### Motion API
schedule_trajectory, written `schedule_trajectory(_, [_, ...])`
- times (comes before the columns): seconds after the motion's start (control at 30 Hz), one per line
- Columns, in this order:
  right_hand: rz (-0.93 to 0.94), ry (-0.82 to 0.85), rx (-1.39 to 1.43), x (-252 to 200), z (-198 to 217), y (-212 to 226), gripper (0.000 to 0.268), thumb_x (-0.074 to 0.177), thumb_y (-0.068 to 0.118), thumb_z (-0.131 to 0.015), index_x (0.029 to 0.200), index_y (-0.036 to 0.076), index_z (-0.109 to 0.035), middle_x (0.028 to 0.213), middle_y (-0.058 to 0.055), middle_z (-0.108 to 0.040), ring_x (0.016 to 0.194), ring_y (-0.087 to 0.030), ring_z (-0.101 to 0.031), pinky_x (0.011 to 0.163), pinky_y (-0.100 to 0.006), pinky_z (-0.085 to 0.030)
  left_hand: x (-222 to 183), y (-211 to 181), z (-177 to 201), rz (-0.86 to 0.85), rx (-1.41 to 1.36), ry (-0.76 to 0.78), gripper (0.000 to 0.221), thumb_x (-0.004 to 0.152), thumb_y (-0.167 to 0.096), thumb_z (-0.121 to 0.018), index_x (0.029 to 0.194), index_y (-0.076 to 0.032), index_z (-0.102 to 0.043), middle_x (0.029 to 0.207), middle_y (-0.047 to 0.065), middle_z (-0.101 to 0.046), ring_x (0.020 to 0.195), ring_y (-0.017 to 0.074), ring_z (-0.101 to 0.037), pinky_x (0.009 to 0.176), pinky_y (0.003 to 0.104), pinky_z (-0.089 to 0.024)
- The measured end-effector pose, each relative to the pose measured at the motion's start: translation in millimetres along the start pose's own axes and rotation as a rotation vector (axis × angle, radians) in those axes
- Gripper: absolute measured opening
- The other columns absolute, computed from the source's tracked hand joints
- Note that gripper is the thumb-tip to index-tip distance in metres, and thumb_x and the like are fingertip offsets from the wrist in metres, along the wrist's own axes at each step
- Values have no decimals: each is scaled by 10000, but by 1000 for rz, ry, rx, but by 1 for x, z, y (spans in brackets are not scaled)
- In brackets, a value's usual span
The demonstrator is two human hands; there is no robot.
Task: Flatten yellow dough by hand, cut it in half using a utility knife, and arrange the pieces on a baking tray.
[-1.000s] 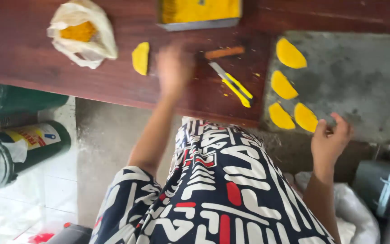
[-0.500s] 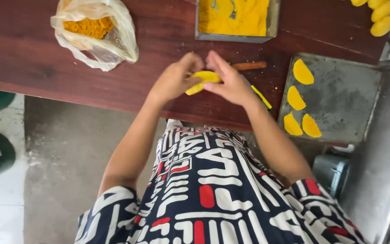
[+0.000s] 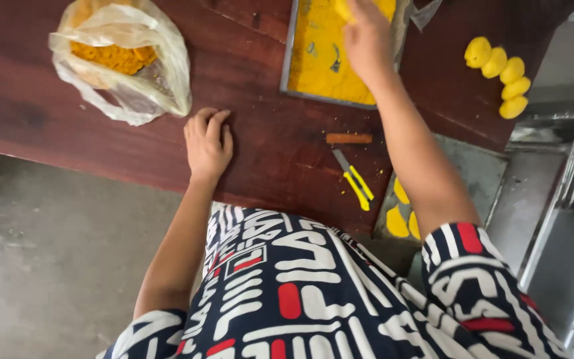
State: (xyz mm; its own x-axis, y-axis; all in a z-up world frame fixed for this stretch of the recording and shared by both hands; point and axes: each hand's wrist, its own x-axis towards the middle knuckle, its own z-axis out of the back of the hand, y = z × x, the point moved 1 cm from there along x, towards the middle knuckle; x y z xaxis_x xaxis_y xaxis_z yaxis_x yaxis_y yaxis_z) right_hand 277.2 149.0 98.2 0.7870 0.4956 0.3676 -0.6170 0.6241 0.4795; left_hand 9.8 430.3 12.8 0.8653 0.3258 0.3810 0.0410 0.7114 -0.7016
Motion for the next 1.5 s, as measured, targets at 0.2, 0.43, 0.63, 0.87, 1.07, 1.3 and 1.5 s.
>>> schedule_trajectory(0.2, [-182,431,-469,22,-46,-31,814,1089,421,-577,1622,-60,-192,1678,-258,-191,1554,-389,-153,1217,-623,-114,8,-4,-1,40,144,38,280,978,-108,-693,1257,-105,-665,1253,103,-596,1179,320,-573,1022,450,-448])
schedule_trajectory(0.43, [-192,702,-505,36,-51,-5,872,1104,569,-415,1625,-63,-118,1708,-249,-90,1605,-393,-80,1276,-576,-33,11,-10,0,32,229,115,251,990,-179,-716,1232,-121,-686,1235,97,-605,1134,311,-564,988,453,-445])
schedule_trajectory(0.63, [-305,488,-7,32,-51,-67,917,1049,621,-294,1637,-59,-119,1710,-233,-114,1594,-357,-126,1271,-553,-38,7,1,-5,-20,164,41,252,972,-194,-720,1212,-123,-687,1213,98,-610,1131,318,-571,981,463,-451])
schedule_trajectory(0.87, [-788,6,1410,1,1,-102,1157,818,889,-301,1585,24,-339,1654,-184,-449,1545,-332,-398,1239,-577,-196,14,0,0,-52,-82,-35,240,964,-95,-709,1202,-102,-680,1207,127,-624,1123,358,-594,974,472,-481])
schedule_trajectory(1.07, [-869,-67,1308,-36,-25,-106,1134,852,914,-251,1546,45,-472,1503,-171,-595,1425,-320,-479,1263,-576,-191,2,11,14,-102,-123,-36,285,925,-36,-690,1206,-85,-683,1192,151,-622,1114,374,-591,953,481,-475])
schedule_trajectory(1.3, [-954,-138,1252,-55,3,-29,1078,800,885,-268,1532,122,-474,1490,-66,-614,1409,-242,-483,1188,-530,-184,-5,-7,4,-149,-188,-26,337,888,-2,-682,1211,-100,-681,1204,146,-613,1135,367,-576,980,485,-466])
schedule_trajectory(1.5, [-849,-155,1357,-55,23,18,1094,804,889,-296,1497,73,-525,1461,-76,-644,1392,-246,-510,1181,-516,-284,48,-95,-9,-369,-372,41,466,904,-92,-714,1355,-48,-605,1331,188,-598,1256,376,-540,1080,484,-435])
